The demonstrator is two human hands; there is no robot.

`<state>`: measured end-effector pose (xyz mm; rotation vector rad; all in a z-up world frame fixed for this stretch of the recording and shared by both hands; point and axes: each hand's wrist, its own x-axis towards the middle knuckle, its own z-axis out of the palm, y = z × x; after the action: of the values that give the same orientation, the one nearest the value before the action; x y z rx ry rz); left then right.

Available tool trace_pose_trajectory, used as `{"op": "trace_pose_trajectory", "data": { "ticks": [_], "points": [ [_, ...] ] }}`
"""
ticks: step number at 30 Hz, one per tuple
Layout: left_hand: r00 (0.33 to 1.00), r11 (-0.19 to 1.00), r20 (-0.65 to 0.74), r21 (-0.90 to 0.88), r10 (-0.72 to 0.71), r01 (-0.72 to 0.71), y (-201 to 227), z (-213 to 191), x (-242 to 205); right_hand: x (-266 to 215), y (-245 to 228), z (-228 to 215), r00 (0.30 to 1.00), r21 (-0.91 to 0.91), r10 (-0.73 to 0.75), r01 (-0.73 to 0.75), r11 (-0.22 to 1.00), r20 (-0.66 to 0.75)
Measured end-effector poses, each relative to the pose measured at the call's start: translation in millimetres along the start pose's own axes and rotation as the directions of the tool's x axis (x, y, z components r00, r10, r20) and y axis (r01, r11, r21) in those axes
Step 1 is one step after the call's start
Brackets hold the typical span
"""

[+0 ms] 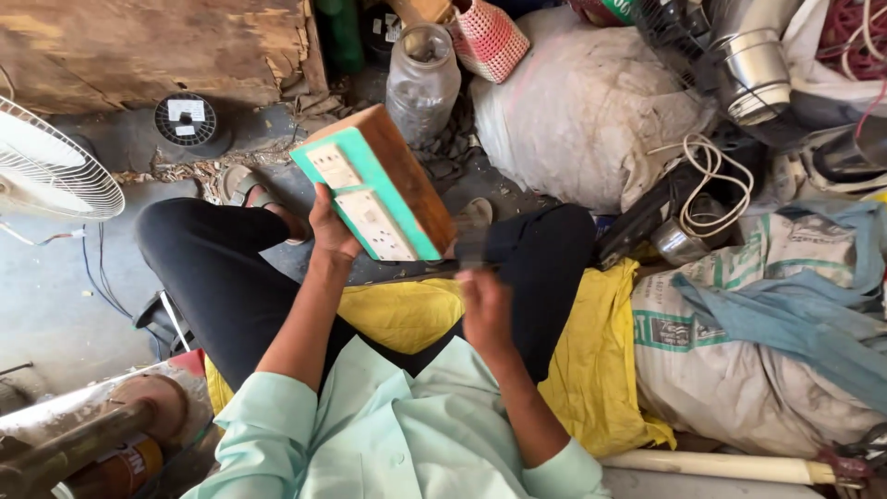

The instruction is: Cleaning and repairing an electrical switchbox in a workshop.

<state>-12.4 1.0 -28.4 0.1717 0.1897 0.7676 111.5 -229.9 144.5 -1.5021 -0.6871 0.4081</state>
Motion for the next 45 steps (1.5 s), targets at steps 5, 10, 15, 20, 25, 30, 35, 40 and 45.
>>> {"op": "trace_pose_trajectory", "data": {
  "ticks": [5, 10, 15, 20, 25, 30, 35, 40, 45],
  "points": [
    [0.999, 0.997, -0.025, -0.061, 0.041, -0.042, 6, 23, -7, -29, -8, 4, 0.973, -0.167, 0.057, -0.019, 0.986, 0.224],
    [0.997, 0.989, 0.045, -0.139, 0.062, -0.055, 4, 14, -3, -34, -5, 9, 0.959, -0.203, -0.129, 0.183, 0.962, 0.252],
    [0.998, 0.992, 0.022, -0.106, 0.067, -0.064, 7, 24, -4, -27, -9, 1, 0.931, -0.373, 0.029, 0.117, 0.921, 0.365],
    [0.997, 0.987, 0.075, -0.158, 0.024, -0.012, 7, 37, -2, 13, -51, 9, 0.974, -0.136, -0.1, 0.13, 0.982, 0.204],
    [0.991, 0.982, 0.131, -0.19, 0.008, 0.017, 10, 59, -6, 41, -61, 13, 0.969, -0.032, 0.001, 0.007, 0.999, 0.246],
    [0.972, 0.978, 0.233, -0.199, -0.011, 0.059, 9, 60, -7, 56, -52, 44, 0.933, 0.109, 0.117, -0.162, 0.981, 0.339],
    [0.986, 0.99, 0.168, -0.13, -0.026, 0.048, 5, 38, -3, 66, -56, 85, 0.918, 0.176, 0.016, -0.093, 0.98, 0.396],
    [0.98, 0.986, 0.18, -0.126, -0.085, 0.109, 7, 30, -2, 63, -40, 81, 0.928, 0.158, 0.021, -0.085, 0.984, 0.371],
    [0.971, 0.989, 0.207, -0.062, -0.116, 0.132, 4, 19, 2, 59, -48, 93, 0.951, 0.152, -0.01, -0.039, 0.988, 0.309]
  ]
}}
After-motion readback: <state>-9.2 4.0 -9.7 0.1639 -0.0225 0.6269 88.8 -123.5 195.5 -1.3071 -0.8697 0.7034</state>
